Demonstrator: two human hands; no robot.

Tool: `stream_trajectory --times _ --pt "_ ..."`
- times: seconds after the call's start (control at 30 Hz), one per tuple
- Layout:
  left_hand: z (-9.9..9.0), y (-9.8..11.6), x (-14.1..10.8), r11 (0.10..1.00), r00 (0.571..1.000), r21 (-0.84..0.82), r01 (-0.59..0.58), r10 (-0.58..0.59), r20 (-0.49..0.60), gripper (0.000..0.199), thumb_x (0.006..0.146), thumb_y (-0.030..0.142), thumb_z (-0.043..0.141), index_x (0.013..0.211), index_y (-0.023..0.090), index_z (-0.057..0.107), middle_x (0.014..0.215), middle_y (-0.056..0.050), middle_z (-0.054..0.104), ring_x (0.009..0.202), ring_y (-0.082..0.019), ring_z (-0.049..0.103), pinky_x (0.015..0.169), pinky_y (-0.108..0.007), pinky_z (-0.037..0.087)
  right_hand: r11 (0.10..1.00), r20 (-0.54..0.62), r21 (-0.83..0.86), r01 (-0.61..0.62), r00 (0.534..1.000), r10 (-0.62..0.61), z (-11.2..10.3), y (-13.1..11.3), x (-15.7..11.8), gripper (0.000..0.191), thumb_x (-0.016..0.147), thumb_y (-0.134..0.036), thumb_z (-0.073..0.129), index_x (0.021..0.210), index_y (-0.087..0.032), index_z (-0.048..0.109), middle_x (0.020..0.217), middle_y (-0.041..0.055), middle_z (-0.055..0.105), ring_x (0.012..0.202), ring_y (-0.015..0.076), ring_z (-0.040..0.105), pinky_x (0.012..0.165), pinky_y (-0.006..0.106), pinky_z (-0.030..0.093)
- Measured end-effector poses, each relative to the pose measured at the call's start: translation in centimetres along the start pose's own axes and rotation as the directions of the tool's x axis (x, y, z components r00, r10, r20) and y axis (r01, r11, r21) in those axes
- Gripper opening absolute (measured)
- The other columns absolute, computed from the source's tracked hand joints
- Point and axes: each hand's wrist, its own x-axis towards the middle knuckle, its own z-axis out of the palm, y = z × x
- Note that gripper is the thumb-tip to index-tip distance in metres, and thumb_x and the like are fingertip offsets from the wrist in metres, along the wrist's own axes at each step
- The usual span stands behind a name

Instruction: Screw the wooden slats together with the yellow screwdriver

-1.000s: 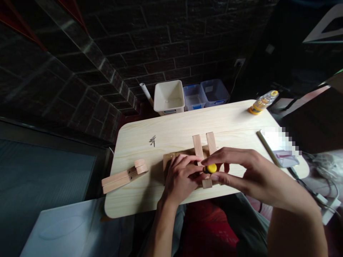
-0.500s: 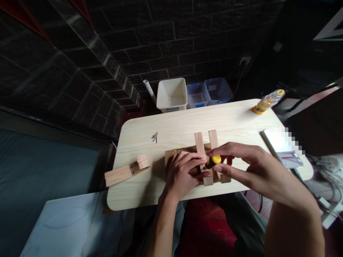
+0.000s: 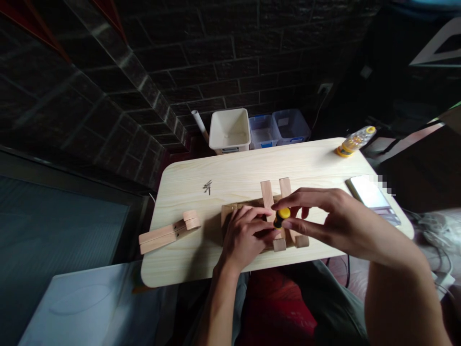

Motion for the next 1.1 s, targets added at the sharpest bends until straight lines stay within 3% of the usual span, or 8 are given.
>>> stream_trajectory --times 0.23,0.43,0.7,0.9,1.1 --pt "-0.1 0.0 0.0 1.000 0.999 -0.016 0.013 -0.012 0.030 0.004 0.092 0.033 0.079 0.091 0.032 0.084 0.111 0.000 0.079 0.102 -0.023 0.065 0.091 -0.041 0.050 0.974 -0.016 0.209 -0.084 0.996 0.090 1.3 1.3 -0.9 0.030 0.099 -0.040 0.073 0.125 -0.027 0.078 0.120 0.0075 0.079 0.107 0.0247 0.075 0.089 0.033 0.064" --pt "-0.1 0.2 0.1 0.999 1.000 -0.031 0.027 -0.027 0.001 0.007 0.091 0.034 0.080 0.085 0.031 0.083 0.109 0.000 0.080 0.101 -0.022 0.066 0.089 -0.041 0.051 0.975 -0.034 0.199 -0.103 0.993 0.112 1.3 1.5 -1.2 0.036 0.097 -0.036 0.076 0.132 -0.029 0.076 0.125 0.0085 0.077 0.110 0.0271 0.074 0.093 0.037 0.064" --pt "-0.2 0.3 0.2 0.999 0.999 -0.032 0.028 -0.028 0.025 0.004 0.090 0.030 0.082 0.086 0.031 0.083 0.114 0.001 0.080 0.102 -0.022 0.067 0.089 -0.041 0.050 0.986 -0.019 0.140 -0.090 0.995 0.094 1.0 0.7 -1.8 0.031 0.101 -0.038 0.072 0.131 -0.029 0.075 0.113 0.0037 0.080 0.095 0.0181 0.075 0.077 0.025 0.062" --pt "-0.2 0.1 -0.2 1.000 0.999 0.011 0.014 -0.015 0.040 0.006 0.092 0.033 0.079 0.088 0.029 0.082 0.116 0.000 0.079 0.104 -0.022 0.065 0.092 -0.041 0.050 0.999 -0.018 0.049 -0.018 1.000 0.019 1.3 0.2 -1.6 0.025 0.100 -0.031 0.073 0.125 -0.029 0.078 0.121 0.0048 0.079 0.102 0.0198 0.074 0.086 0.027 0.060" --pt "0.2 0.0 -0.6 0.999 1.000 0.052 -0.012 0.010 0.026 0.008 0.090 0.037 0.082 0.087 0.029 0.083 0.104 -0.003 0.077 0.102 -0.022 0.063 0.094 -0.040 0.049 0.999 -0.049 0.028 0.026 0.998 -0.024 1.5 -0.4 -1.1 0.028 0.101 -0.029 0.069 0.128 -0.024 0.076 0.125 0.0074 0.079 0.091 0.0175 0.075 0.076 0.025 0.060"
